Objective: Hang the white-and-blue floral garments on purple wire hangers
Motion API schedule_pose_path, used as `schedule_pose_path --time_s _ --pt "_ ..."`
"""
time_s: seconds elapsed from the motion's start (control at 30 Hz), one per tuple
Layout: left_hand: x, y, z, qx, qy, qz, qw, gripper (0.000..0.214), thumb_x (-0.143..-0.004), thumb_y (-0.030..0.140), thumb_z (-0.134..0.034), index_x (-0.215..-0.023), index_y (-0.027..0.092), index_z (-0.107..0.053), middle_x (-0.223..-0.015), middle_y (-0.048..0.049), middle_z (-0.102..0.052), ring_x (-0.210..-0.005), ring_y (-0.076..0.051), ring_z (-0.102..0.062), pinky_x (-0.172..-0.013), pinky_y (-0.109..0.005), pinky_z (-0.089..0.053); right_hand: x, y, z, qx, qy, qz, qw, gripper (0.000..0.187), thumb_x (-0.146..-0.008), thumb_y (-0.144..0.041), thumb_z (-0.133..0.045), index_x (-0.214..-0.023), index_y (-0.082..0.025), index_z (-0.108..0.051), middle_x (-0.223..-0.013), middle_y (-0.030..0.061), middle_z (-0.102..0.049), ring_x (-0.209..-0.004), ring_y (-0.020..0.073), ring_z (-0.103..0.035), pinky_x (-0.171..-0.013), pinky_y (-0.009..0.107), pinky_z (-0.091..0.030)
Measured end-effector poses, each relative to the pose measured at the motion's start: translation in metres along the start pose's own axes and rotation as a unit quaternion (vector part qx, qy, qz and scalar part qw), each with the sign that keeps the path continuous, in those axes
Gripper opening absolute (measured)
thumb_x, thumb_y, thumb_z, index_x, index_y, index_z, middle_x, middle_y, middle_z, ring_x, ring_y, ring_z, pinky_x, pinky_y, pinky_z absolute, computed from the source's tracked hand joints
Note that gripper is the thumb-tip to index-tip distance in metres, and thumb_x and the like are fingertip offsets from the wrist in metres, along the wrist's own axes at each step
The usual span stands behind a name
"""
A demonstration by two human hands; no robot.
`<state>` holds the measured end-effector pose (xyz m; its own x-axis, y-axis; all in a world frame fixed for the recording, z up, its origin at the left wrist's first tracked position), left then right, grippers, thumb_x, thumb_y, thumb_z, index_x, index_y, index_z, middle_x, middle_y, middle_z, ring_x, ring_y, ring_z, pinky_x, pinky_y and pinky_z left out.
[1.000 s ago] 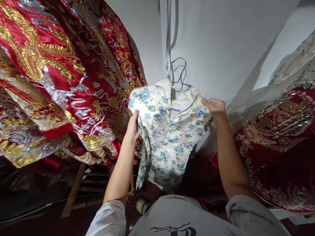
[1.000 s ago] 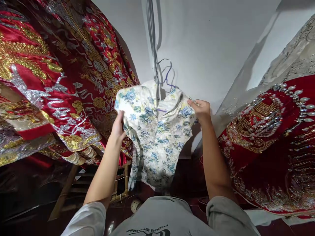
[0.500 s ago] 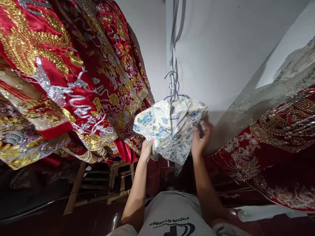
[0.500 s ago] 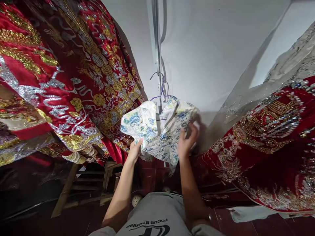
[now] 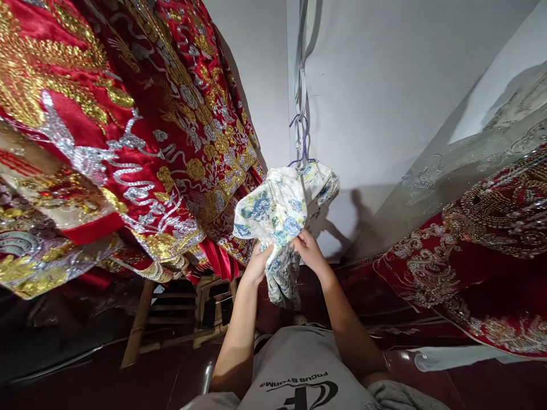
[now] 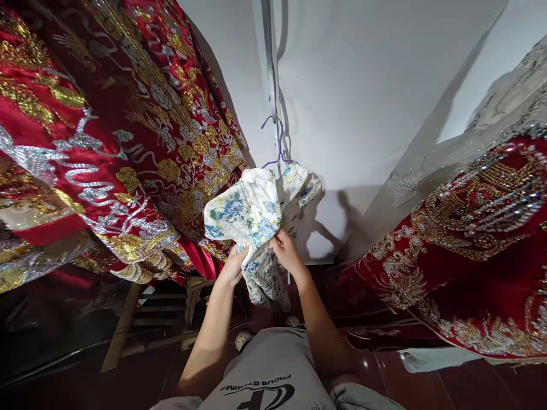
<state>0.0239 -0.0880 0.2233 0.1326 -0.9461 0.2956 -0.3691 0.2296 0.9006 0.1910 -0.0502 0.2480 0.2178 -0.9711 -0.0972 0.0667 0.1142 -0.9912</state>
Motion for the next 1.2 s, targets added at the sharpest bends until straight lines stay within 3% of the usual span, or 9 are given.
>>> schedule_pose_path --time_s 0.37,0.47,0.57,0.63,0.67,0.73,0.83,0.97,1.2 --pt "0.004 -0.006 0.002 -0.001 0.006 0.016 1.0 0.063 -0.056 0.048 -0.095 -0.106 0.018 -0.071 -0.093 -0.0103 -0.077 -0.099 -0.032 -0.073 -0.093 -0.042 -0.056 0.001 -0.007 0.001 -0.009 -0.009 -0.004 1.0 0.022 -0.088 -0.035 -0.05 -0.07 -0.023 -0.053 -0.066 -0.0004 -0.059 -0.062 0.0161 -0.052 -0.062 0.03 -0.036" --pt "0.0 0.008 0.022 -0.006 0.117 -0.09 0.989 0.055 -0.066 0.049 -0.088 -0.106 0.017 -0.068 -0.103 -0.0098 -0.075 -0.111 -0.03 -0.068 -0.101 -0.04 -0.051 0.003 -0.004 0.012 -0.04 0.015 -0.024 0.999 0.023 -0.086 -0.034 -0.051 -0.065 -0.023 -0.051 -0.059 -0.0022 -0.052 -0.057 0.0145 -0.047 -0.059 0.029 -0.035" --pt "0.018 0.03 0.044 -0.042 0.296 -0.275 0.914 0.046 -0.077 0.046 -0.078 -0.111 0.018 -0.061 -0.115 -0.0082 -0.067 -0.119 -0.025 -0.062 -0.107 -0.037 -0.046 0.006 0.002 0.022 -0.067 0.008 -0.062 0.996 0.026 -0.084 -0.035 -0.054 -0.062 -0.023 -0.049 -0.053 -0.004 -0.046 -0.051 0.0126 -0.04 -0.054 0.028 -0.03" --pt "0.035 0.037 0.037 -0.088 0.333 -0.367 0.864 0.044 -0.081 0.039 -0.075 -0.118 0.02 -0.057 -0.121 -0.0083 -0.061 -0.119 -0.022 -0.059 -0.107 -0.035 -0.044 0.009 0.005 0.021 -0.077 -0.025 -0.081 0.993 0.028 -0.083 -0.035 -0.055 -0.059 -0.023 -0.047 -0.05 -0.0046 -0.044 -0.049 0.0117 -0.037 -0.053 0.027 -0.028" --pt "0.039 0.039 0.025 -0.123 0.309 -0.396 0.856 0.042 -0.083 0.035 -0.073 -0.119 0.021 -0.057 -0.122 -0.0084 -0.06 -0.118 -0.022 -0.059 -0.107 -0.035 -0.044 0.01 0.006 0.02 -0.08 -0.039 -0.087 0.992 0.028 -0.082 -0.035 -0.056 -0.059 -0.023 -0.047 -0.049 -0.0047 -0.044 -0.049 0.0115 -0.037 -0.052 0.027 -0.028" --pt "0.036 0.036 -0.013 -0.214 0.185 -0.41 0.867 0.036 -0.083 0.029 -0.071 -0.117 0.022 -0.06 -0.12 -0.0087 -0.061 -0.117 -0.023 -0.059 -0.107 -0.037 -0.044 0.011 0.004 0.015 -0.078 -0.06 -0.088 0.991 0.029 -0.082 -0.037 -0.056 -0.058 -0.022 -0.049 -0.047 -0.0047 -0.044 -0.047 0.0115 -0.037 -0.051 0.027 -0.028" --pt "0.026 0.017 -0.063 -0.28 -0.013 -0.354 0.892 0.03 -0.082 0.026 -0.069 -0.111 0.02 -0.065 -0.112 -0.0092 -0.067 -0.109 -0.025 -0.064 -0.101 -0.038 -0.049 0.013 -0.003 0.009 -0.063 -0.072 -0.073 0.993 0.028 -0.083 -0.038 -0.055 -0.061 -0.021 -0.057 -0.045 -0.0043 -0.047 -0.046 0.0117 -0.04 -0.051 0.027 -0.03" --pt "0.016 0.013 -0.075 -0.254 -0.033 -0.308 0.916 0.013 -0.091 0.031 -0.062 -0.092 0.019 -0.066 -0.09 -0.0061 -0.071 -0.087 -0.021 -0.068 -0.086 -0.033 -0.053 0.011 -0.019 0.015 -0.038 -0.065 -0.059 0.995 0.027 -0.085 -0.036 -0.055 -0.064 -0.02 -0.062 -0.048 -0.003 -0.053 -0.047 0.0115 -0.043 -0.051 0.027 -0.032" --pt "0.016 0.007 -0.099 -0.355 -0.068 -0.35 0.864 0.013 -0.094 0.027 -0.054 -0.083 0.021 -0.058 -0.081 -0.0048 -0.064 -0.078 -0.02 -0.062 -0.077 -0.032 -0.048 -0.057 -0.099 0.07 -0.096 0.087 0.018 0.991 0.029 -0.082 -0.046 -0.065 -0.069 -0.02 -0.062 -0.053 -0.0022 -0.056 -0.047 0.0097 -0.043 -0.047 0.024 -0.031"
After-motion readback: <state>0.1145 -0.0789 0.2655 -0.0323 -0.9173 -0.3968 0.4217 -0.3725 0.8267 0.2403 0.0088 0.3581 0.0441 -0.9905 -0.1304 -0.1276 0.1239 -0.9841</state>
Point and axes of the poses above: each hand's wrist, its own x-axis away from the middle knuckle, its own z-axis out of the back of the hand, y = z × x, the point moved 8 cm from there along -x, towards the middle knuckle
